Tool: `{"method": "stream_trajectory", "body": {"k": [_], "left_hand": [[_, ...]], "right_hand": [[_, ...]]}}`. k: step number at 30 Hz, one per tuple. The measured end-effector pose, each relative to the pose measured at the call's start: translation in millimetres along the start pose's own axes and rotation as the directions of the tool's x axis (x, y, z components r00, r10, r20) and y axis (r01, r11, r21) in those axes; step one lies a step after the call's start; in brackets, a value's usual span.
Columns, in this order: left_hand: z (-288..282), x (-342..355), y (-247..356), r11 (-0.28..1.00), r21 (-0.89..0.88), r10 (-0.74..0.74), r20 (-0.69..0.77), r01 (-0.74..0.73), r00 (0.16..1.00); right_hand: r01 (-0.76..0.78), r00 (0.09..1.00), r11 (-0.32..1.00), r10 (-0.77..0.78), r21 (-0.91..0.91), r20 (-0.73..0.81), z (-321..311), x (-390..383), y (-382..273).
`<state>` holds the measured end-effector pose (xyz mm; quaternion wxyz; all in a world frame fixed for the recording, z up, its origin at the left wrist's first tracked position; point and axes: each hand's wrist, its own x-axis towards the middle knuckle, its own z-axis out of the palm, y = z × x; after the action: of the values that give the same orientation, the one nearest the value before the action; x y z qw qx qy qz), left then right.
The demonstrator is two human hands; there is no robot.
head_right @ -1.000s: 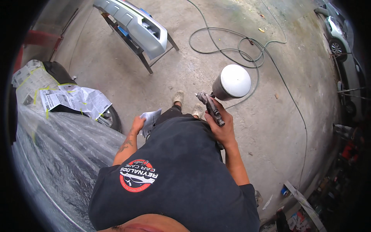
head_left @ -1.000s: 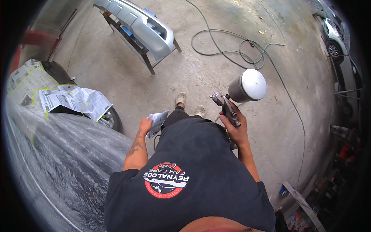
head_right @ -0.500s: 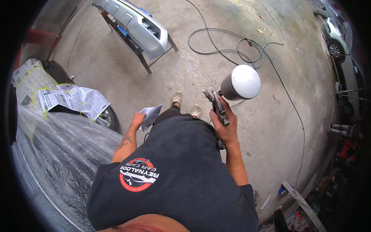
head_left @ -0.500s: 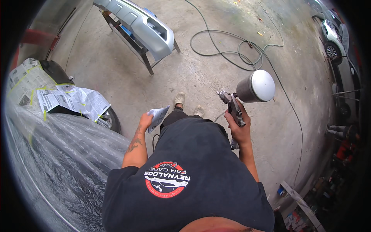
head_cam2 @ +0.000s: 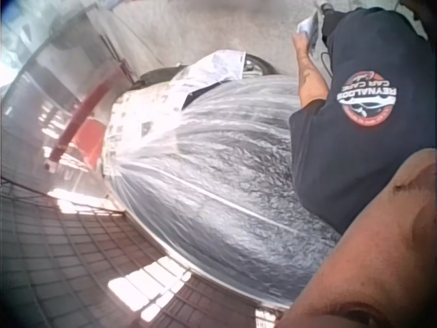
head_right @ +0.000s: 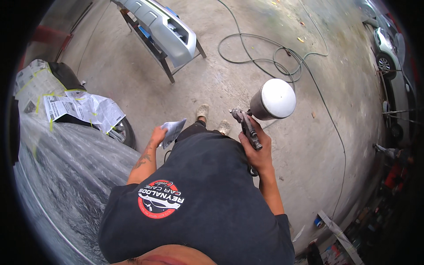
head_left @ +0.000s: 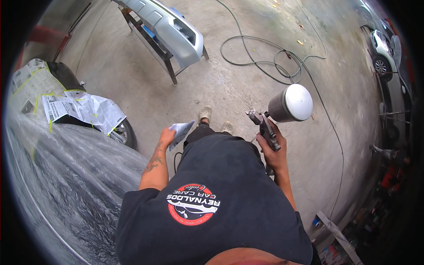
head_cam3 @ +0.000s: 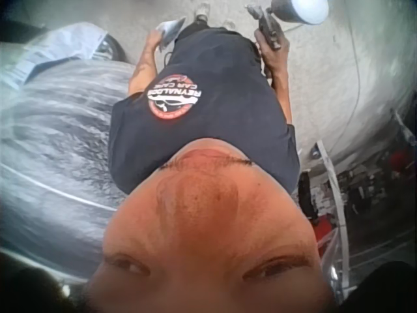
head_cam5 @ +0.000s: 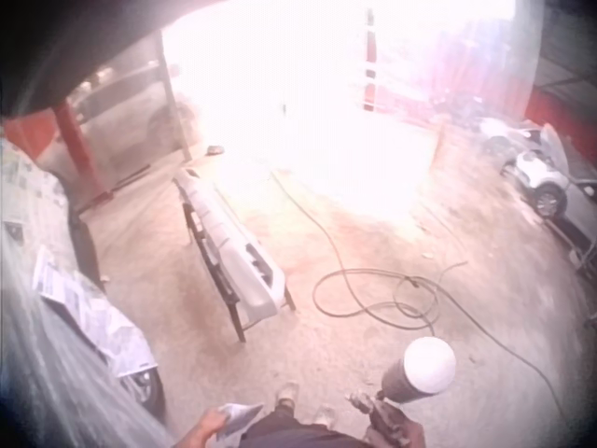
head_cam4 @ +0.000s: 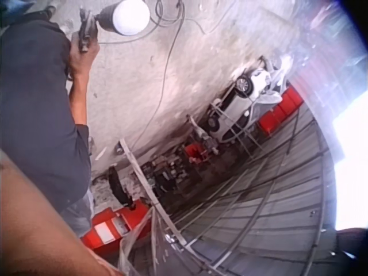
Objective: Using a spray gun to apply paint to an automotive bumper cover and inspecting the finish.
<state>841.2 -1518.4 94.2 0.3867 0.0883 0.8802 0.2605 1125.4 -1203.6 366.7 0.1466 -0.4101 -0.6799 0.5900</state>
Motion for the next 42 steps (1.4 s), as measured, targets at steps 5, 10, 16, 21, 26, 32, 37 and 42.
{"method": "stream_trajectory", "body": {"k": [5, 10, 16, 21, 26, 32, 37, 42], "left_hand": [[1, -9, 10, 1.000, -0.018, -0.003, 0.011, 0.003, 1.000], [2, -9, 11, 0.998, -0.017, -0.061, 0.025, 0.061, 0.998], [6, -2, 7, 0.998, -0.002, -0.055, 0.030, 0.055, 0.998], [2, -1, 15, 0.998, 0.009, -0.064, 0.035, 0.064, 0.997], [2, 3, 11, 0.998, -0.013, -0.056, 0.038, 0.056, 0.998], [1, 1, 16, 1.000, -0.010, -0.027, 0.019, 0.028, 0.999], [4, 7, 8, 0.997, -0.062, -0.036, 0.039, 0.038, 0.999], [10, 19, -1, 0.998, -0.052, -0.017, 0.019, 0.018, 1.000]], "right_hand": [[0.047, 0.995, 0.996, -0.040, 0.077, -0.091, 0, 8, -1], [-0.015, 0.998, 0.995, 0.020, 0.098, -0.055, 5, 6, 8], [-0.049, 0.994, 0.998, 0.045, 0.038, 0.101, 18, 3, 13], [0.071, 0.976, 0.997, -0.065, -0.024, 0.206, 24, 9, 10], [0.063, 0.979, 0.998, -0.057, -0.022, 0.198, 27, 11, 5], [0.054, 0.986, 0.998, -0.051, -0.015, 0.158, 29, 12, 4], [0.068, 0.993, 0.998, -0.070, 0.018, 0.099, 32, 14, -2], [0.044, 0.991, 0.999, -0.046, 0.018, 0.123, 32, 15, -2]]}}
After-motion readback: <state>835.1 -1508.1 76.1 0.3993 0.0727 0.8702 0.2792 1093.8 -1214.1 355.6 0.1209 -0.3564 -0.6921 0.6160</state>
